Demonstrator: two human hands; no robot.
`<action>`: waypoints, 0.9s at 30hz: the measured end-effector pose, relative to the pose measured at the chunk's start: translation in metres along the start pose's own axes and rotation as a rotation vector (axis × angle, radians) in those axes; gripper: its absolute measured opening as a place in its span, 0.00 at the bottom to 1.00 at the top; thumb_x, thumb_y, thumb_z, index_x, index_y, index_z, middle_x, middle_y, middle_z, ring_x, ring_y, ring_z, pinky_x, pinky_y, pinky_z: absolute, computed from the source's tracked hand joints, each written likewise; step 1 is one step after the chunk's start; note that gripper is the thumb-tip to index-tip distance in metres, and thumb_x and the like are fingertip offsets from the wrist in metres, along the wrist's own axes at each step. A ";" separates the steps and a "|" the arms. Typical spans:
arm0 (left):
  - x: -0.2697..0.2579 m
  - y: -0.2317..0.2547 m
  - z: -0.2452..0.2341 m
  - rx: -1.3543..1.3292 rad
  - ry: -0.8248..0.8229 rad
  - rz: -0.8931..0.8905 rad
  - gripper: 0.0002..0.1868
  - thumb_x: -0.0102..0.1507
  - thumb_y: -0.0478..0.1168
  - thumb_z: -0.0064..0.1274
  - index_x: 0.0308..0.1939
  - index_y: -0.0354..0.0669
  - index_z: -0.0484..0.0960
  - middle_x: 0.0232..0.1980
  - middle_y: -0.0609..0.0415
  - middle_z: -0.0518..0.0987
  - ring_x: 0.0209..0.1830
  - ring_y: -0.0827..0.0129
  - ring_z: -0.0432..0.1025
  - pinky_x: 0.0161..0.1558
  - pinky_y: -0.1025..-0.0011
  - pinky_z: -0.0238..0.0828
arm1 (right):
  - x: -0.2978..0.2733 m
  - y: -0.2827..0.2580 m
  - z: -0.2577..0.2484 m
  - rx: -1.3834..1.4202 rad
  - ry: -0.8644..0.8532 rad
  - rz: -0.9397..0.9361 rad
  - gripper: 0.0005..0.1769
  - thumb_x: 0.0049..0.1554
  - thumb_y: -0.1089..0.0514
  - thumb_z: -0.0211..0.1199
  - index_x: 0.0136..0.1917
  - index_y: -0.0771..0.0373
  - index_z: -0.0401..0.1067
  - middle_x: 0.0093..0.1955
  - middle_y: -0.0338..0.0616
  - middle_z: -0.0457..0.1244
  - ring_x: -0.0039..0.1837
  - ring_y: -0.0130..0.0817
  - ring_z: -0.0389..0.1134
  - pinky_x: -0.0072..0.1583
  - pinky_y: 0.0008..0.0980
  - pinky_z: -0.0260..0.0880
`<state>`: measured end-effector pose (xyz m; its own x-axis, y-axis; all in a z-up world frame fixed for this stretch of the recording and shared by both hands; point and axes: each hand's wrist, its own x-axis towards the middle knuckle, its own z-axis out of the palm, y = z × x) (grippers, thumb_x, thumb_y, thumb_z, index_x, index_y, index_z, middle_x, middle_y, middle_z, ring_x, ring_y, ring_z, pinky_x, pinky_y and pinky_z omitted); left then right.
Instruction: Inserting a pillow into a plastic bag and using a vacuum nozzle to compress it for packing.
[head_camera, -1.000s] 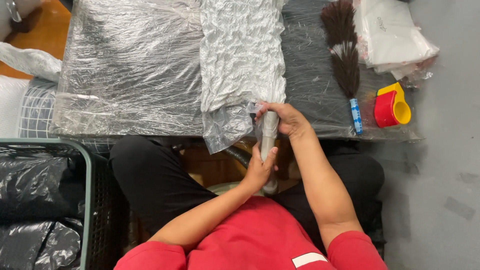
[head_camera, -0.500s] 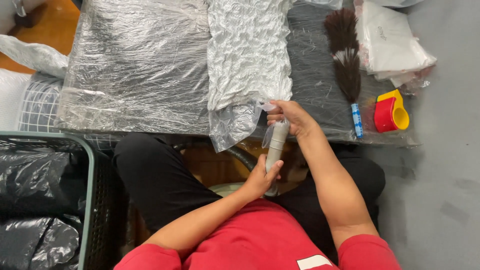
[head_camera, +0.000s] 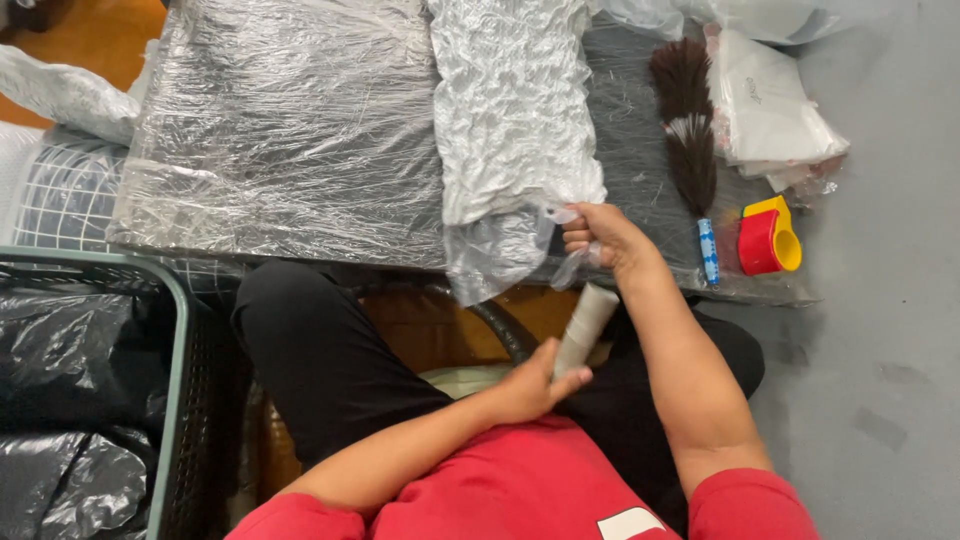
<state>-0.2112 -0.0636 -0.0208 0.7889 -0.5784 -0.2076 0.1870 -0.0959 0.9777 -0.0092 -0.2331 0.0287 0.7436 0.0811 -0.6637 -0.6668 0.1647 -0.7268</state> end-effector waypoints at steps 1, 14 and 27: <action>-0.018 0.022 -0.002 0.058 -0.098 0.049 0.28 0.67 0.55 0.52 0.54 0.31 0.66 0.48 0.24 0.77 0.50 0.28 0.73 0.50 0.40 0.69 | 0.004 0.000 -0.008 -0.047 0.060 -0.014 0.16 0.60 0.58 0.56 0.36 0.51 0.52 0.30 0.20 0.39 0.26 0.09 0.39 0.28 0.15 0.44; 0.052 0.022 -0.102 -0.097 0.986 0.031 0.34 0.68 0.66 0.47 0.53 0.34 0.80 0.62 0.34 0.73 0.66 0.40 0.68 0.70 0.54 0.59 | 0.061 0.062 -0.066 -1.081 0.751 -0.399 0.44 0.56 0.32 0.57 0.72 0.64 0.53 0.55 0.64 0.67 0.59 0.62 0.71 0.61 0.57 0.69; 0.087 0.026 -0.135 -0.477 0.963 -0.106 0.38 0.63 0.71 0.47 0.55 0.40 0.83 0.47 0.40 0.82 0.52 0.52 0.77 0.53 0.57 0.73 | -0.009 0.049 -0.031 -1.763 0.496 -0.597 0.60 0.52 0.52 0.59 0.84 0.73 0.27 0.54 0.71 0.65 0.58 0.72 0.68 0.60 0.64 0.68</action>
<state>-0.0589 -0.0071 -0.0174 0.8452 0.3147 -0.4320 0.3257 0.3377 0.8831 -0.0499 -0.2561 -0.0063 0.9934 0.1020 -0.0515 0.1039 -0.9940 0.0350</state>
